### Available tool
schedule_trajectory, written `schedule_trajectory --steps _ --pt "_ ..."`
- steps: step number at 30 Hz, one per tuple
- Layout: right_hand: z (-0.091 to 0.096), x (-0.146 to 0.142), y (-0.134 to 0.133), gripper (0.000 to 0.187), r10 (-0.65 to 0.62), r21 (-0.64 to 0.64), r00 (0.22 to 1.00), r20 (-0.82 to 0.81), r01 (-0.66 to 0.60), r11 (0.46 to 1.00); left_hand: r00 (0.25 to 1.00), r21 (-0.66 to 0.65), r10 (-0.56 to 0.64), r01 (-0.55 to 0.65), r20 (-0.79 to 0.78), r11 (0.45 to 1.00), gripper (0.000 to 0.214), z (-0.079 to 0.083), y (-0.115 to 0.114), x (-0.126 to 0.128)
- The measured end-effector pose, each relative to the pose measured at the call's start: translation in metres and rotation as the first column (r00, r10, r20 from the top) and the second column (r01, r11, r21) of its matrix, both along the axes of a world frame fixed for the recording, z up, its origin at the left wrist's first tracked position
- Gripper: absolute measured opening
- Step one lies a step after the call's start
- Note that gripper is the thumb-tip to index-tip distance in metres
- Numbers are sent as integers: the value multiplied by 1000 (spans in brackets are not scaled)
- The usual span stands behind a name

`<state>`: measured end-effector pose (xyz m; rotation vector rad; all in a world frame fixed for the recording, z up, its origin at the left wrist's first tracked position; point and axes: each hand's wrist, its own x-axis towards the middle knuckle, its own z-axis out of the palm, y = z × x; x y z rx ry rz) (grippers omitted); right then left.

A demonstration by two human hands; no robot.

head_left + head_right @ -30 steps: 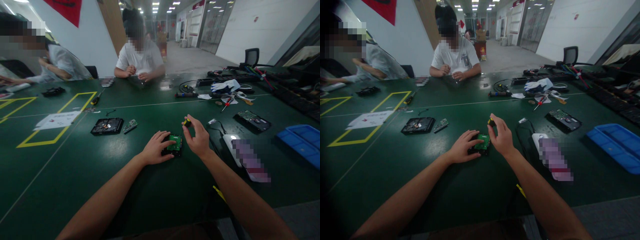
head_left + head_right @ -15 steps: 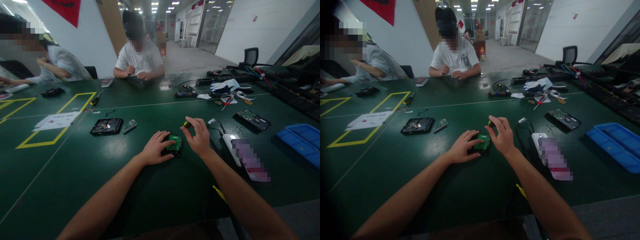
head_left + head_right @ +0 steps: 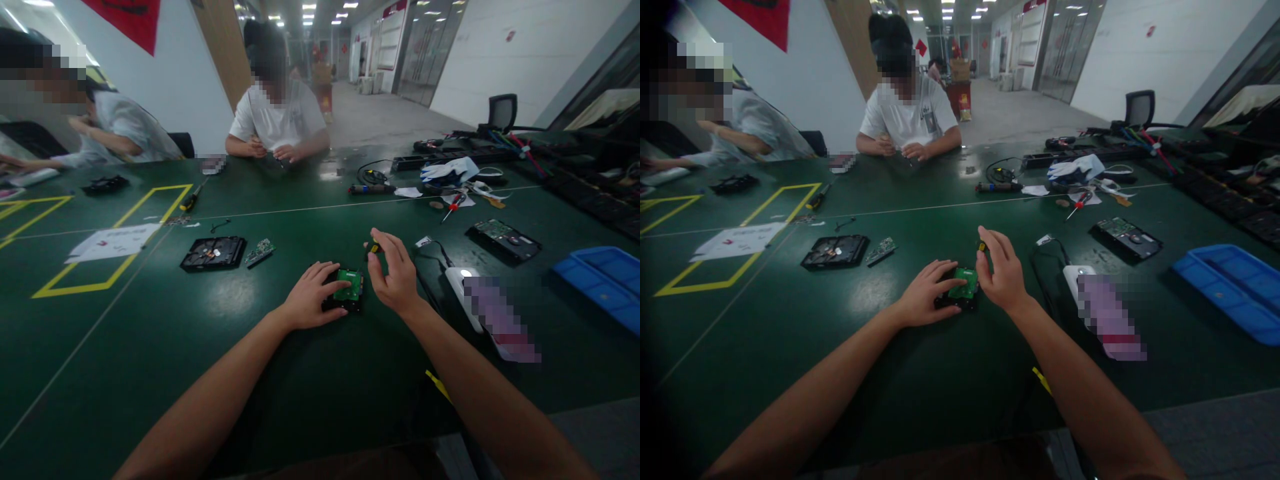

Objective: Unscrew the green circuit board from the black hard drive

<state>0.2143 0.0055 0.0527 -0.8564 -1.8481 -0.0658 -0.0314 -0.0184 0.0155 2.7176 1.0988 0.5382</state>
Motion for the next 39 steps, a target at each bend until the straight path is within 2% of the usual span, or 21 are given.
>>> schedule_trajectory --steps 7,11,16,22,28,39 --pt "-3 1 1 58 -43 11 999 -19 44 999 1000 -7 2 -2 -6 1000 65 -1 0 -1" --pt "-3 0 1 60 28 -30 1000 -11 -28 999 1000 -8 0 0 3 1000 65 -2 0 -1" --pt "-2 0 0 58 -15 -21 1000 -5 14 1000 1000 -20 -5 5 15 1000 65 0 0 -1" --pt "-2 0 0 61 57 -60 998 -12 -58 997 1000 -19 -2 2 9 1000 65 -1 1 -1" --pt "-1 -1 -1 57 14 -8 1000 -3 -14 1000 1000 -22 -1 1 3 1000 66 -1 1 -1" --pt "2 0 0 57 41 -36 999 4 -41 999 1000 -14 -2 2 1 1000 65 2 0 0"
